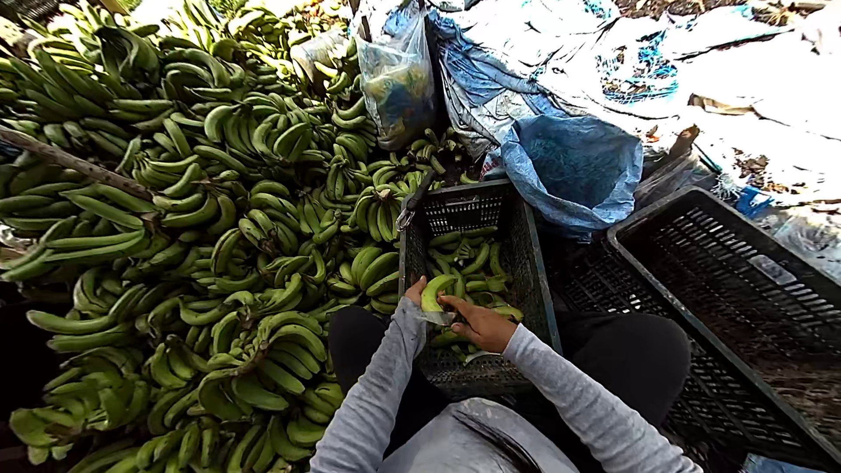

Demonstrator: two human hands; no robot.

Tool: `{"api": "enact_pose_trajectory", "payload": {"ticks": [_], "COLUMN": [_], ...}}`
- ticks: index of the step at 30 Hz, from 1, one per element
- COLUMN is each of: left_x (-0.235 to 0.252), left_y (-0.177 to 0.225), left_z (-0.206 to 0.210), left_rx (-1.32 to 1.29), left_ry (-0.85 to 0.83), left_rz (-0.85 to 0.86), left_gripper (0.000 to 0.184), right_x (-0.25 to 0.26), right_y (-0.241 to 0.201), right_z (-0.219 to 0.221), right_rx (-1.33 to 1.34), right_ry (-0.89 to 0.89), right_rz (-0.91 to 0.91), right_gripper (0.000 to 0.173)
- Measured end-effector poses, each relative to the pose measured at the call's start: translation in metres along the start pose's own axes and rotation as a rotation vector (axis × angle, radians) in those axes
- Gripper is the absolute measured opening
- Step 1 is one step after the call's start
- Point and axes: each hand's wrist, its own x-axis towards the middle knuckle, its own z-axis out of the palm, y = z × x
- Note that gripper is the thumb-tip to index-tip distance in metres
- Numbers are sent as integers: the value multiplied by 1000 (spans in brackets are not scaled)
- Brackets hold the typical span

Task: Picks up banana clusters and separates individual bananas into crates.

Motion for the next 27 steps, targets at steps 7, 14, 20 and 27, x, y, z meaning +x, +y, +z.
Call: {"api": "enact_pose_trajectory", "payload": {"ticks": [7, 14, 20, 27], "left_x": [17, 10, 6, 32], "left_y": [-12, -8, -3, -11], "left_z": [3, 6, -13, -20], "left_rx": [122, 136, -16, -258], "left_ry": [-24, -71, -150, -28], "left_rz": [-30, -100, -183, 171], "left_gripper": [28, 26, 42, 22], "right_x": [-11, -2, 2, -3], "right_y": [-1, 2, 30, 29], "right_z": [2, 32, -24, -67], "right_rx": [-109, 84, 791, -96], "right_ry": [77, 370, 1137, 182], "right_rz": [-26, -64, 515, 817], "right_gripper": [53, 41, 28, 64]}}
